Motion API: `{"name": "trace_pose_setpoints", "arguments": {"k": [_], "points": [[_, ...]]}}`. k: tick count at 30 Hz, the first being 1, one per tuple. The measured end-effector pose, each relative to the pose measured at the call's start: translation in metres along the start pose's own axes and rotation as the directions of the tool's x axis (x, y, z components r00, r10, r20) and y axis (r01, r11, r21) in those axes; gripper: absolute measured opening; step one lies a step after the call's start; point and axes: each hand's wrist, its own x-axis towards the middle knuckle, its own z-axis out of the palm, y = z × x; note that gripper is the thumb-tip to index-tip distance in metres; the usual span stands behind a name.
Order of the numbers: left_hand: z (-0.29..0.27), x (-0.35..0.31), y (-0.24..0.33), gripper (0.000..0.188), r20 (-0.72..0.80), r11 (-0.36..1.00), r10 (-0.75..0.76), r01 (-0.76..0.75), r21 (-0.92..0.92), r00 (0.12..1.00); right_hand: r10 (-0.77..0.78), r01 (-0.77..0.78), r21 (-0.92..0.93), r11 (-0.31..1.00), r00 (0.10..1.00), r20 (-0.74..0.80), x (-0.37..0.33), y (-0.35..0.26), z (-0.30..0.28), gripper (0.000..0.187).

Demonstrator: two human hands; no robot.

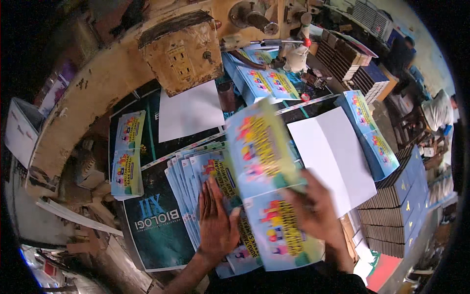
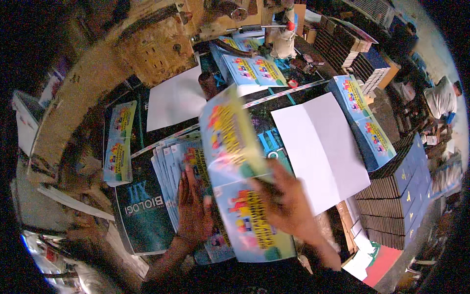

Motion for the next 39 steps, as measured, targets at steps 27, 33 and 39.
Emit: {"name": "trace_pose_setpoints", "arguments": {"k": [27, 33, 39], "points": [[-0.005, 0.103, -0.127, 0.051, -0.222, 0.970, 0.085, -0.029, 0.241, 0.971, -0.109, 0.540, -0.506, 0.673, 0.749, 0.653, -0.057, 0.065, 0.073, 0.062], [-0.029, 0.085, -0.111, 0.071, -0.242, 0.988, -0.078, 0.044, -0.146, 0.967, -0.358, 0.630, -0.625, 0.461, 0.777, 0.518, -0.064, 0.088, 0.118, 0.060], [-0.046, 0.023, 0.000, 0.070, 0.057, 0.917, 0.047, -0.065, 0.392, 0.997, -0.385, 0.602, -0.614, 0.511, 0.799, 0.462, -0.062, 0.075, 0.110, 0.057]]}}
